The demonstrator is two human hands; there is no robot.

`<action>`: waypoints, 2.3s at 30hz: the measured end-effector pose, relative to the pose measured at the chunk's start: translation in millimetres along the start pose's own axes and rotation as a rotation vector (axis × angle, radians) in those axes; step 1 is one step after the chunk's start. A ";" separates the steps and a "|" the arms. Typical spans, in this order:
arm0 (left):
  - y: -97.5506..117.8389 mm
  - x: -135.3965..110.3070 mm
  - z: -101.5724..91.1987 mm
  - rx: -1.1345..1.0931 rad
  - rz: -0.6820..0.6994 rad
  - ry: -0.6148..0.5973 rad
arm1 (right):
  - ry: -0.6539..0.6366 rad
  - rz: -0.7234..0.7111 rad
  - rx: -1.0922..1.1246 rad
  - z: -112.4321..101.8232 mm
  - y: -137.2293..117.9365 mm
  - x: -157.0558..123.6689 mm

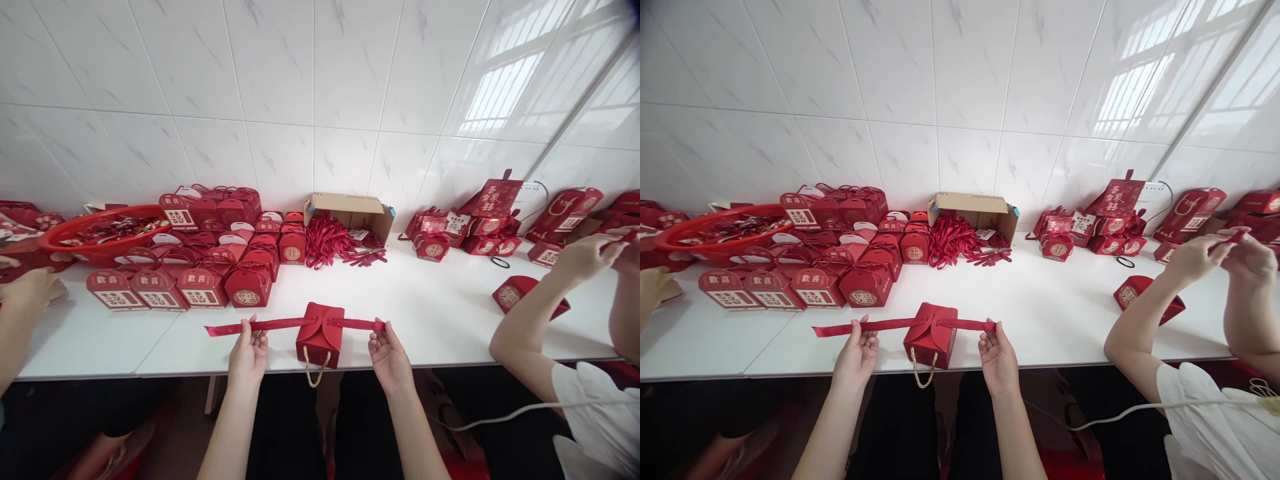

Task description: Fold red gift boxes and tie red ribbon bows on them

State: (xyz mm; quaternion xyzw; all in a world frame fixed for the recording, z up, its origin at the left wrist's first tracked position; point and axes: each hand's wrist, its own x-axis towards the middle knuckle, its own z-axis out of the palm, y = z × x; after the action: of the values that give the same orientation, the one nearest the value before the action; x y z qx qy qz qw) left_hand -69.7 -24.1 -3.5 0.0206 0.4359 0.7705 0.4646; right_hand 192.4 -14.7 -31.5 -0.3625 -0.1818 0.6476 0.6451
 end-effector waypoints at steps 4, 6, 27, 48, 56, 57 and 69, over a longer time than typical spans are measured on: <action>6.0 0.5 0.8 0.002 0.033 0.002 | 0.027 -0.043 0.007 1.7 -2.1 -4.7; 10.3 -0.9 3.1 0.027 0.077 -0.011 | 0.049 -0.082 0.008 4.3 -7.6 -6.0; 75.0 -57.9 100.0 0.672 0.875 -0.458 | -0.202 -0.686 -0.578 90.5 -124.2 22.0; 72.6 -73.5 144.7 0.458 0.820 -0.657 | -0.507 -0.665 -0.648 146.7 -125.7 -2.5; 68.1 -71.6 148.5 0.353 0.575 -0.771 | -0.488 -0.650 -0.628 150.2 -125.8 -6.0; 67.7 -72.3 149.0 0.352 0.565 -0.776 | -0.484 -0.656 -0.625 150.6 -125.6 -5.8; 63.7 -87.1 146.3 0.610 0.508 -1.024 | -0.718 -0.504 -0.648 159.3 -112.8 -13.1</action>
State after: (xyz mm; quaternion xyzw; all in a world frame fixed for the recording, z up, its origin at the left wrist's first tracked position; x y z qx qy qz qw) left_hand -0.9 -4.6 163.6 0.6189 0.3401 0.5908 0.3902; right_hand 158.3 21.1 157.7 -0.2440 -0.6623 0.4668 0.5328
